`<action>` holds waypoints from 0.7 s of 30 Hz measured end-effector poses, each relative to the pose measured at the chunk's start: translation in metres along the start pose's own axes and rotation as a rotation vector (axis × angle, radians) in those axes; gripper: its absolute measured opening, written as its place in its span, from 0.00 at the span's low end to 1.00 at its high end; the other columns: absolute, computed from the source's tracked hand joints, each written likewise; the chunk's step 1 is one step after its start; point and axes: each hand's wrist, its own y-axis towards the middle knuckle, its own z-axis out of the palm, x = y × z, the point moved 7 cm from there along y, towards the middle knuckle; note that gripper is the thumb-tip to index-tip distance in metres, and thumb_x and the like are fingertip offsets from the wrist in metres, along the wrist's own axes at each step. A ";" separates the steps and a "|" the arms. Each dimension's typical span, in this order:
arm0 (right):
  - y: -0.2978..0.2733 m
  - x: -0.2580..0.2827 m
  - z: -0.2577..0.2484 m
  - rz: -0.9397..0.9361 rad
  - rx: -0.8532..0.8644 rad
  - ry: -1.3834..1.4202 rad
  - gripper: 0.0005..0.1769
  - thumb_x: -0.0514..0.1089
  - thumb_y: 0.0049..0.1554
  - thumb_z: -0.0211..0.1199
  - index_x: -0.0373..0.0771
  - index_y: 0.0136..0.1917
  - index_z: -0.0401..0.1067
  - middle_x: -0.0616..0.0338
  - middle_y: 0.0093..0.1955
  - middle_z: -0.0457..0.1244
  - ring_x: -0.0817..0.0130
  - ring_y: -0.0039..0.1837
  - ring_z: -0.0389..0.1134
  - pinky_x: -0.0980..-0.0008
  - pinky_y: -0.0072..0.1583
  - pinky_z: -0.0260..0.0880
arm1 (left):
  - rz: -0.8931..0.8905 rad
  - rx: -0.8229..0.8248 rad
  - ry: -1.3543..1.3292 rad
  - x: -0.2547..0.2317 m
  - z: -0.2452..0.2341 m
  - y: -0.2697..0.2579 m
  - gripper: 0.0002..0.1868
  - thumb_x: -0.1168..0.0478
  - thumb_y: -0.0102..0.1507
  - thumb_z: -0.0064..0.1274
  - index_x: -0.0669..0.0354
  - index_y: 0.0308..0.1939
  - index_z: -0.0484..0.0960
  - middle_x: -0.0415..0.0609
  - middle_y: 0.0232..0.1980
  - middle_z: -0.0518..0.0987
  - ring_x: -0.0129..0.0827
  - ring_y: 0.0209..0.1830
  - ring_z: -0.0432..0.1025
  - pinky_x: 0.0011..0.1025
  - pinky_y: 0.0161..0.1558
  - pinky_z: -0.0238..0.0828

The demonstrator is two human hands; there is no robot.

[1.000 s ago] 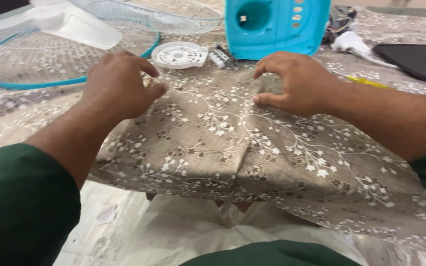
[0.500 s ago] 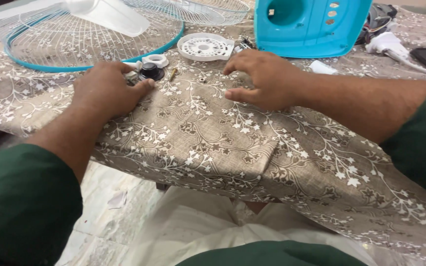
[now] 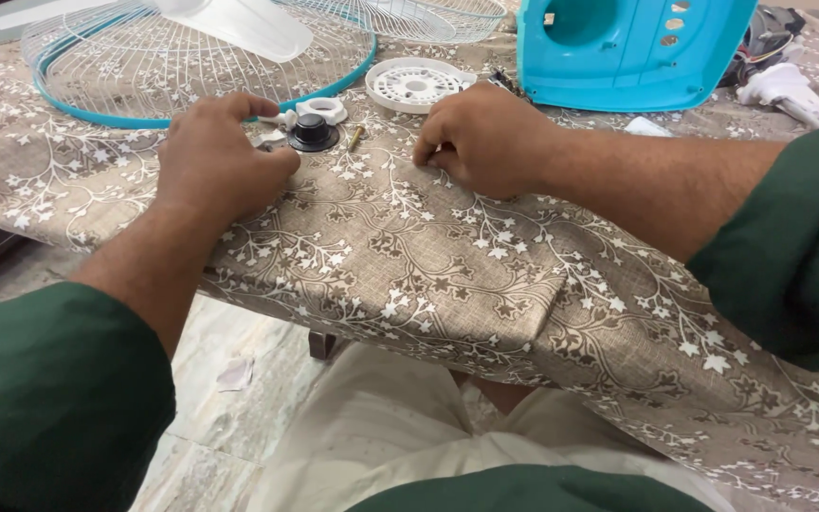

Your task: The person removes a switch assembly from the back of a blue fan housing using a screwdriver, then places the switch and small hardware on the table. They pick up the fan motor and use the screwdriver to loosen and remove a white plastic pulley from the motor shaft. The fan cage, blades, and other parts remain disassembled on the table.

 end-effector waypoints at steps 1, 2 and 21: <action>0.000 0.001 -0.002 -0.012 -0.010 -0.009 0.07 0.40 0.57 0.67 0.40 0.49 0.82 0.54 0.49 0.72 0.63 0.49 0.74 0.63 0.56 0.74 | 0.066 -0.053 0.018 -0.004 -0.002 0.000 0.24 0.50 0.55 0.65 0.44 0.56 0.85 0.61 0.61 0.75 0.55 0.67 0.64 0.50 0.65 0.59; 0.000 0.002 -0.003 -0.024 -0.020 -0.017 0.06 0.40 0.57 0.68 0.40 0.48 0.82 0.53 0.48 0.72 0.63 0.48 0.74 0.63 0.55 0.74 | 0.132 -0.107 0.036 -0.009 -0.003 -0.001 0.23 0.49 0.55 0.66 0.46 0.53 0.87 0.64 0.61 0.74 0.57 0.68 0.63 0.52 0.64 0.58; -0.017 -0.035 0.033 0.597 0.109 1.503 0.06 0.33 0.63 0.57 0.30 0.54 0.70 0.52 0.47 0.67 0.66 0.50 0.73 0.72 0.56 0.78 | 0.096 0.151 0.287 -0.075 0.009 0.013 0.17 0.41 0.59 0.65 0.49 0.39 0.91 0.52 0.40 0.85 0.47 0.41 0.79 0.45 0.41 0.76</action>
